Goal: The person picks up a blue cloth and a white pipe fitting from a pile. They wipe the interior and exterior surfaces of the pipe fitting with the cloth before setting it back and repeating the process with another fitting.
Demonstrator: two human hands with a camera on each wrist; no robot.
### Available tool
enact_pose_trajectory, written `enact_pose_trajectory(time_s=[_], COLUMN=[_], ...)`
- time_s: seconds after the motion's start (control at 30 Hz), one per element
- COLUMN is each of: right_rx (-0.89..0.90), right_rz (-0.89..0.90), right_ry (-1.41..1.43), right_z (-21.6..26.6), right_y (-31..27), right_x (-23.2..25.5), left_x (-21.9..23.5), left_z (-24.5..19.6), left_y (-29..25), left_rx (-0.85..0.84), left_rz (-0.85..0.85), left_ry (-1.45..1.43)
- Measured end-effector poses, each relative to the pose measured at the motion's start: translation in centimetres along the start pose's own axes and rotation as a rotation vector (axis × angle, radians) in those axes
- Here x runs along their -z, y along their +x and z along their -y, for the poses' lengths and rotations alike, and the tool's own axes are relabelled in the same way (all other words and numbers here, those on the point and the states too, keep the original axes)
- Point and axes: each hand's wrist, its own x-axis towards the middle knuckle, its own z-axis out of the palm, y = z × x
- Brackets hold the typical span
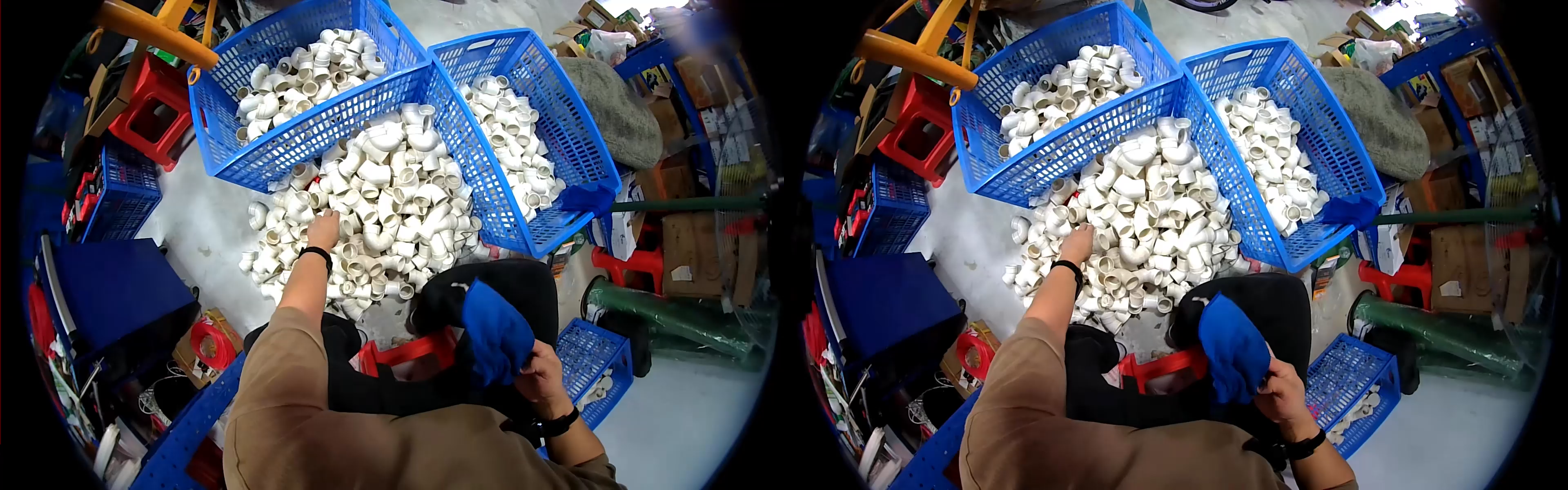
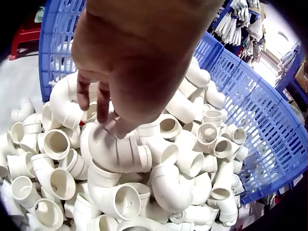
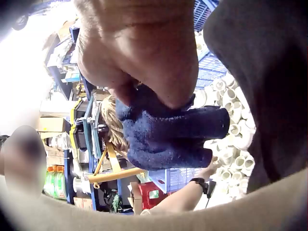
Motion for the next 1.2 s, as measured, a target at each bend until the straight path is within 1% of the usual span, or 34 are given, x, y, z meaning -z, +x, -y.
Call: enact_pose_trajectory(time_s=[0.07,0.1,0.17,0.2,0.3,0.33,0.37,0.4,0.43,0.5,0.53,0.57,0.63,0.67,0.7,0.73,0.77,0.83,0.87,0.9,0.97,1.0,1.03,1.07,1.1,1.17,1.2], right_rx=[0.034,0.033,0.112,0.114,0.083,0.084,0.135,0.188,0.194,0.364,0.454,0.467,0.813,0.828,0.888,0.946,0.999,1.18,1.167,1.208,1.125,1.133,0.993,0.852,0.852,0.653,0.55], right_rz=[0.023,0.02,-0.034,-0.031,-0.031,-0.027,-0.011,0.011,0.027,0.069,0.082,0.083,0.25,0.245,0.234,0.223,0.213,0.165,0.198,0.209,0.315,0.315,0.374,0.43,0.428,0.446,0.453], right_ry=[-0.094,-0.089,-0.222,-0.17,-0.161,-0.154,-0.236,-0.319,-0.31,-0.524,-0.63,-0.619,-1.306,-1.299,-1.375,-1.452,-1.53,-1.64,-1.672,-1.66,-1.365,-1.359,-1.31,-1.257,-1.252,-1.214,-1.155], right_z=[0.1,0.3,0.3,0.2,0.6,0.6,0.7,0.9,1.0,1.4,1.7,2.3,3.7,4.1,4.2,4.2,4.1,4.6,4.4,4.3,3.4,3.7,4.3,4.8,5.1,5.6,5.9], right_y=[0.4,0.6,1.0,1.2,1.4,1.4,1.3,1.4,1.7,2.0,2.1,2.1,2.1,2.0,2.0,1.9,1.8,1.3,1.1,1.0,0.3,-0.3,-1.0,-1.7,-2.4,-3.2,-3.5], right_x=[0.1,-0.5,-1.5,-1.5,-2.3,-2.4,-2.5,-2.6,-2.9,-3.8,-4.1,-4.2,-4.3,-4.6,-5.5,-6.5,-7.6,-9.9,-10.3,-10.7,-10.5,-10.4,-10.4,-10.3,-10.4,-10.5,-10.2], left_x=[-0.8,-1.2,-1.9,-2.4,-3.0,-1.9,-0.7,0.0,1.1,3.5,5.2,6.6,10.9,13.2,15.4,17.5,18.9,21.1,21.8,22.1,22.2,22.0,22.1,22.1,22.0,21.9,21.9], left_z=[-0.4,-0.1,0.2,0.1,0.0,-0.5,-1.2,-1.7,-2.1,-3.3,-3.9,-4.4,-7.1,-8.8,-10.6,-12.4,-13.8,-15.9,-17.1,-18.2,-19.4,-19.6,-19.9,-20.2,-20.3,-20.3,-20.1], left_y=[-0.5,-0.6,-1.0,-1.4,-2.1,-2.8,-3.7,-4.7,-5.6,-7.1,-7.7,-9.1,-13.5,-16.1,-19.1,-22.1,-24.4,-29.2,-31.1,-32.8,-35.0,-35.7,-36.3,-37.3,-37.8,-38.4,-38.5], left_rx=[0.051,0.049,0.1,0.114,0.128,0.135,0.134,0.068,0.002,-0.123,-0.156,-0.224,-0.344,-0.353,-0.361,-0.424,-0.527,-0.583,-0.628,-0.674,-0.709,-0.774,-0.842,-0.819,-0.818,-0.868,-0.903], left_rz=[-0.248,-0.245,-0.23,-0.276,-0.3,-0.317,-0.3,-0.357,-0.417,-0.382,-0.253,-0.208,-0.322,-0.337,-0.352,-0.422,-0.507,-0.452,-0.468,-0.483,-0.492,-0.55,-0.608,-0.56,-0.556,-0.553,-0.58], left_ry=[0.121,0.125,0.218,0.235,0.268,0.209,0.05,0.056,0.066,-0.041,-0.204,-0.404,-0.437,-0.51,-0.583,-0.62,-0.621,-0.6,-0.616,-0.631,-0.593,-0.645,-0.695,-0.705,-0.701,-0.763,-0.709])
